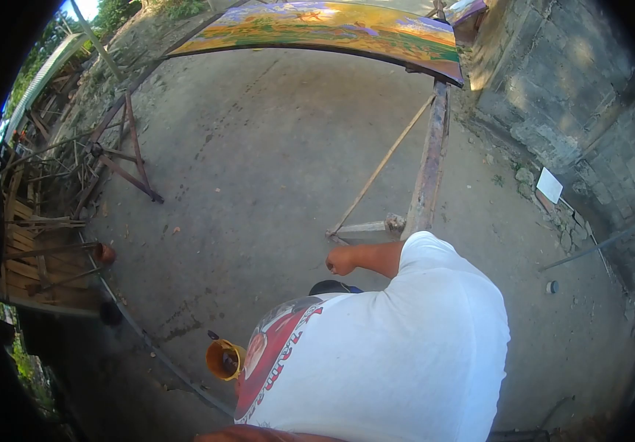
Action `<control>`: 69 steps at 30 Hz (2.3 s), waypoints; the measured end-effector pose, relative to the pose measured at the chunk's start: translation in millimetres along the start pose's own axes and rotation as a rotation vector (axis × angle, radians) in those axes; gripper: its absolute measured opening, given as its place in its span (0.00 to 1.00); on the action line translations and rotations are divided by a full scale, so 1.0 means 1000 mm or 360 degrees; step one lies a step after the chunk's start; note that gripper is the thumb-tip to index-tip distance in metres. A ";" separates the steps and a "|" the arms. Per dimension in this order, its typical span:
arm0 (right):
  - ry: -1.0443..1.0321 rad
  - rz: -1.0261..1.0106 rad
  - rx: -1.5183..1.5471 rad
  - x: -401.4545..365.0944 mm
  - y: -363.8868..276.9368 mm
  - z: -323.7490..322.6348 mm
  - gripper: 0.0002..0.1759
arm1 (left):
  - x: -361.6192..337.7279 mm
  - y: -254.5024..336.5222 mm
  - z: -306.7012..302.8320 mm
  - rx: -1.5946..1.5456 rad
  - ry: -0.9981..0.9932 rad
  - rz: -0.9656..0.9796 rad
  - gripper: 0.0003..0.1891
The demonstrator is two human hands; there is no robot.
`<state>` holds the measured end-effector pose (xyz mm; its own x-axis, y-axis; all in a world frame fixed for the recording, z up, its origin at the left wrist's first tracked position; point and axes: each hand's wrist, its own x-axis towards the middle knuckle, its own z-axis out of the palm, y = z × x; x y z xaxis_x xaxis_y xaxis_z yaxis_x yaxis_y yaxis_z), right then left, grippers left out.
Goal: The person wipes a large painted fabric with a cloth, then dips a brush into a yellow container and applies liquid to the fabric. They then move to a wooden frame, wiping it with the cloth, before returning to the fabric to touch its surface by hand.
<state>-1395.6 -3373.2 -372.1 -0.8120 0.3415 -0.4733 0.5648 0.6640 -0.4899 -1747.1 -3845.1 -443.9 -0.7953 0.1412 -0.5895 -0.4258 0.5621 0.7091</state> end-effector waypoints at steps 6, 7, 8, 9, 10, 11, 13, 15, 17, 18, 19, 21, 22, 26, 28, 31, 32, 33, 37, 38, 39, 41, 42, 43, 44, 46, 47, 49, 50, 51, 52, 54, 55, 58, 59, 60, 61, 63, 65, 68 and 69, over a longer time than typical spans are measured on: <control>-0.0045 0.0439 0.0071 0.004 0.042 0.025 0.13 | -0.050 0.171 0.049 -0.0065 0.0010 0.0204 0.15; -0.0107 0.0516 0.0095 0.009 0.051 0.028 0.14 | -0.040 0.184 0.059 -0.0054 -0.0011 0.0170 0.14; -0.0103 0.0527 0.0101 0.017 0.060 0.029 0.14 | -0.031 0.197 0.070 -0.0040 -0.0031 0.0132 0.13; -0.0168 0.0567 0.0081 0.024 0.068 0.026 0.14 | -0.020 0.207 0.083 -0.0036 -0.0041 0.0132 0.13; -0.0235 0.0603 0.0061 0.032 0.079 0.022 0.15 | -0.008 0.216 0.098 -0.0068 -0.0057 0.0195 0.14; -0.0234 0.0603 0.0070 0.041 0.089 0.017 0.15 | 0.004 0.226 0.111 -0.0098 -0.0067 0.0264 0.15; -0.0362 0.0907 0.0310 0.059 0.094 -0.021 0.16 | 0.039 0.238 0.140 -0.0004 -0.0040 0.0434 0.17; -0.0156 0.0965 0.0424 0.087 0.125 -0.035 0.16 | 0.093 0.236 0.167 0.0105 -0.0002 0.0597 0.18; 0.0035 0.1025 0.0542 0.110 0.150 -0.055 0.16 | 0.157 0.225 0.191 -0.0141 -0.0108 0.0678 0.21; 0.0148 0.1157 0.0730 0.121 0.162 -0.070 0.16 | 0.160 0.245 0.202 0.0068 -0.0070 0.0861 0.20; 0.0264 0.1290 0.0915 0.131 0.173 -0.085 0.16 | 0.155 0.273 0.213 0.0077 -0.0065 0.0863 0.20; 0.0366 0.1190 0.0817 0.142 0.188 -0.116 0.16 | 0.112 0.353 0.236 -0.0102 -0.0427 0.0665 0.16; 0.0466 0.1090 0.0712 0.147 0.193 -0.129 0.16 | 0.095 0.385 0.250 -0.0103 -0.0415 0.0657 0.16; 0.0663 0.0906 0.0397 0.172 0.230 -0.146 0.16 | 0.090 0.449 0.293 -0.0174 -0.0375 0.0436 0.12; 0.0710 0.1046 0.0701 0.174 0.220 -0.160 0.16 | 0.101 0.470 0.313 -0.0168 -0.0386 0.0436 0.12; 0.0668 0.1035 0.0755 0.188 0.211 -0.151 0.16 | 0.120 0.502 0.336 -0.0113 -0.0415 0.0393 0.11; 0.0597 0.0964 0.0703 0.193 0.209 -0.143 0.16 | 0.128 0.511 0.344 -0.0081 -0.0432 0.0432 0.10; 0.0527 0.0893 0.0648 0.199 0.208 -0.133 0.16 | 0.138 0.519 0.354 -0.0052 -0.0452 0.0469 0.10; 0.0274 0.0846 0.0729 0.216 0.196 -0.122 0.18 | 0.188 0.548 0.401 -0.0010 -0.0445 0.0497 0.09; 0.0190 0.0855 0.0858 0.222 0.201 -0.121 0.18 | 0.200 0.559 0.417 0.0073 -0.0425 0.0484 0.09; 0.0193 0.0867 0.0867 0.225 0.207 -0.123 0.18 | 0.213 0.569 0.429 0.0163 -0.0409 0.0474 0.10; 0.0473 0.1024 0.1135 0.222 0.219 -0.134 0.18 | 0.252 0.583 0.460 0.0234 -0.0413 0.0500 0.10; 0.0460 0.1201 0.1096 0.222 0.228 -0.142 0.18 | 0.267 0.592 0.476 0.0292 -0.0401 0.0525 0.10; 0.0439 0.1380 0.1063 0.223 0.234 -0.155 0.18 | 0.274 0.608 0.490 0.0316 -0.0432 0.0525 0.10; 0.0405 0.1554 0.1218 0.222 0.241 -0.168 0.18 | 0.281 0.623 0.503 0.0318 -0.0436 0.0562 0.10; 0.0406 0.1785 0.1386 0.215 0.254 -0.203 0.18 | 0.293 0.651 0.527 0.0335 -0.0465 0.0601 0.10; 0.0452 0.1840 0.1401 0.215 0.264 -0.218 0.18 | 0.301 0.667 0.540 0.0393 -0.0467 0.0587 0.09; 0.0732 0.1881 0.1508 0.222 0.287 -0.235 0.17 | 0.319 0.697 0.565 0.0477 -0.0487 0.0580 0.08; 0.0726 0.1908 0.1532 0.226 0.294 -0.241 0.17 | 0.327 0.708 0.576 0.0468 -0.0535 0.0649 0.08; 0.0888 0.1929 0.1616 0.232 0.294 -0.257 0.18 | 0.335 0.718 0.586 0.0453 -0.0584 0.0717 0.07; 0.1054 0.1947 0.1698 0.240 0.292 -0.263 0.18 | 0.341 0.728 0.597 0.0430 -0.0582 0.0724 0.06; 0.1028 0.1850 0.1731 0.262 0.288 -0.267 0.17 | 0.347 0.746 0.618 0.0460 -0.0580 0.0724 0.06; 0.1002 0.1728 0.1733 0.273 0.287 -0.272 0.16 | 0.350 0.754 0.631 0.0458 -0.0557 0.0720 0.07; 0.0569 0.1563 0.1442 0.300 0.298 -0.279 0.14 | 0.353 0.759 0.661 0.0179 -0.0557 0.0583 0.07; 0.0302 0.1416 0.1221 0.312 0.311 -0.274 0.14 | 0.351 0.756 0.668 0.0195 -0.0563 0.0575 0.07; 0.0041 0.1251 0.1002 0.322 0.326 -0.262 0.14 | 0.347 0.755 0.672 0.0146 -0.0534 0.0527 0.07; 0.0037 0.1248 0.1011 0.328 0.346 -0.256 0.14 | 0.341 0.755 0.678 0.0089 -0.0502 0.0486 0.07; 0.0212 0.1101 0.1009 0.340 0.387 -0.253 0.14 | 0.319 0.761 0.680 0.0197 -0.0439 0.0525 0.07; 0.0238 0.1443 0.1185 0.324 0.380 -0.334 0.15 | 0.330 0.754 0.683 0.0298 -0.0368 0.0566 0.07; 0.0350 0.1526 0.1126 0.315 0.432 -0.393 0.14 | 0.386 0.708 0.683 0.0426 -0.0122 0.0542 0.07; 0.0471 0.1554 0.1153 0.312 0.453 -0.404 0.14 | 0.379 0.709 0.682 0.0427 -0.0100 0.0533 0.07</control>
<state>-1453.0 -2697.3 -446.0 0.0426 0.6833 -0.7289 0.8237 -0.4369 -0.3614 -2055.8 -2837.2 -428.1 -0.8390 0.3969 -0.3723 -0.0145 0.6676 0.7444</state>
